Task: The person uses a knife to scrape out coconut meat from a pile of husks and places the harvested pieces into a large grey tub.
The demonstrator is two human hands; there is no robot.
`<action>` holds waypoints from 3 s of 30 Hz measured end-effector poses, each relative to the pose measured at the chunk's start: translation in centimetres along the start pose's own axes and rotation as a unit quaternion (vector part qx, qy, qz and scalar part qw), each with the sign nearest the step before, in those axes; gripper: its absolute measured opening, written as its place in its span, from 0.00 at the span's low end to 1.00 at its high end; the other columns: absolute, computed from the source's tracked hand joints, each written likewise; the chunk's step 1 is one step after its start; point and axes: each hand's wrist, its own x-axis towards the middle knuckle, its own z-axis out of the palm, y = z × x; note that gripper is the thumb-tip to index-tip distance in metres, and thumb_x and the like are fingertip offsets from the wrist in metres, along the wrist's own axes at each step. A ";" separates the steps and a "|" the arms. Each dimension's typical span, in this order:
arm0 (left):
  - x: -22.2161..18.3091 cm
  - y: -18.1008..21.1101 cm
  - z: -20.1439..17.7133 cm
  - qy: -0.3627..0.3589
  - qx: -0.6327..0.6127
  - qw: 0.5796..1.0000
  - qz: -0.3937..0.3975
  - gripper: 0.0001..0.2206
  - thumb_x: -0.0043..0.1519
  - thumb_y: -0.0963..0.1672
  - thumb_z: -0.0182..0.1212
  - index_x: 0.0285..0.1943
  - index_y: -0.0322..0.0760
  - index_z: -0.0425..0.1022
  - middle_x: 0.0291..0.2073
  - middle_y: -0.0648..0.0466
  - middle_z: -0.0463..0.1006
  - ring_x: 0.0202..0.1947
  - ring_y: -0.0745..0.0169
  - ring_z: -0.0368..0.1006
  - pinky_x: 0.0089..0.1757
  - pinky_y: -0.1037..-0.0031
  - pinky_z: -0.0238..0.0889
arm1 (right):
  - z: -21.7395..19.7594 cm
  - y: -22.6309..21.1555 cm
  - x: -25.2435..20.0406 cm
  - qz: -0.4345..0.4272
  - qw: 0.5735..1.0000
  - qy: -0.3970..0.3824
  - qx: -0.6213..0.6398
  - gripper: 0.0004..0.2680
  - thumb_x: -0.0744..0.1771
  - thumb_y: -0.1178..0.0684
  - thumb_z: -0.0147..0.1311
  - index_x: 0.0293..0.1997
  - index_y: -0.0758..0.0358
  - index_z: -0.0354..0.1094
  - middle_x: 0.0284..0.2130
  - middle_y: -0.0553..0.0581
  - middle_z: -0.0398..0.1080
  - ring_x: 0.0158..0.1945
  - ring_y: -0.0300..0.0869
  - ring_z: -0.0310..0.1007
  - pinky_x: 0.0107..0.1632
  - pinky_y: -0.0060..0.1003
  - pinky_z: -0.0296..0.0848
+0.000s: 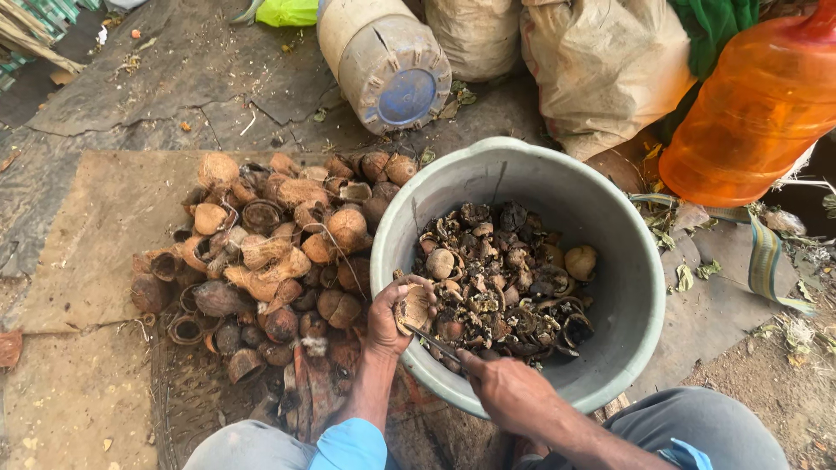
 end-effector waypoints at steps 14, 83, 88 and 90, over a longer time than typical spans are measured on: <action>1.2 -2.4 0.9 0.189 -0.035 0.973 0.131 0.15 0.66 0.45 0.46 0.52 0.30 0.72 0.39 0.42 0.79 0.38 0.50 0.78 0.41 0.56 0.78 | 2.4 -1.2 3.4 -0.057 0.949 0.094 0.296 0.17 0.69 0.50 0.45 0.67 0.55 0.65 0.21 0.64 0.71 0.22 0.49 0.73 0.30 0.46 0.74; 1.4 -3.5 0.1 0.167 -0.037 0.979 0.112 0.16 0.68 0.45 0.46 0.53 0.27 0.72 0.39 0.42 0.79 0.38 0.50 0.77 0.37 0.59 0.79 | 2.6 -0.9 3.0 0.025 0.930 0.023 0.367 0.18 0.70 0.48 0.43 0.70 0.54 0.59 0.20 0.53 0.66 0.22 0.42 0.70 0.27 0.39 0.71; 1.5 -2.7 0.1 0.290 0.056 0.950 0.101 0.16 0.64 0.44 0.48 0.54 0.27 0.75 0.44 0.42 0.80 0.41 0.52 0.80 0.37 0.61 0.79 | 3.2 -0.9 3.0 0.006 0.890 0.023 0.455 0.19 0.71 0.48 0.43 0.73 0.55 0.55 0.21 0.50 0.65 0.17 0.37 0.65 0.19 0.34 0.67; 1.3 -2.1 0.2 0.301 0.164 0.935 0.095 0.17 0.63 0.44 0.49 0.55 0.29 0.77 0.44 0.38 0.81 0.39 0.49 0.80 0.35 0.64 0.79 | 2.9 -0.9 3.1 0.001 0.904 0.046 0.426 0.20 0.72 0.47 0.42 0.75 0.53 0.51 0.22 0.49 0.67 0.18 0.35 0.65 0.20 0.33 0.69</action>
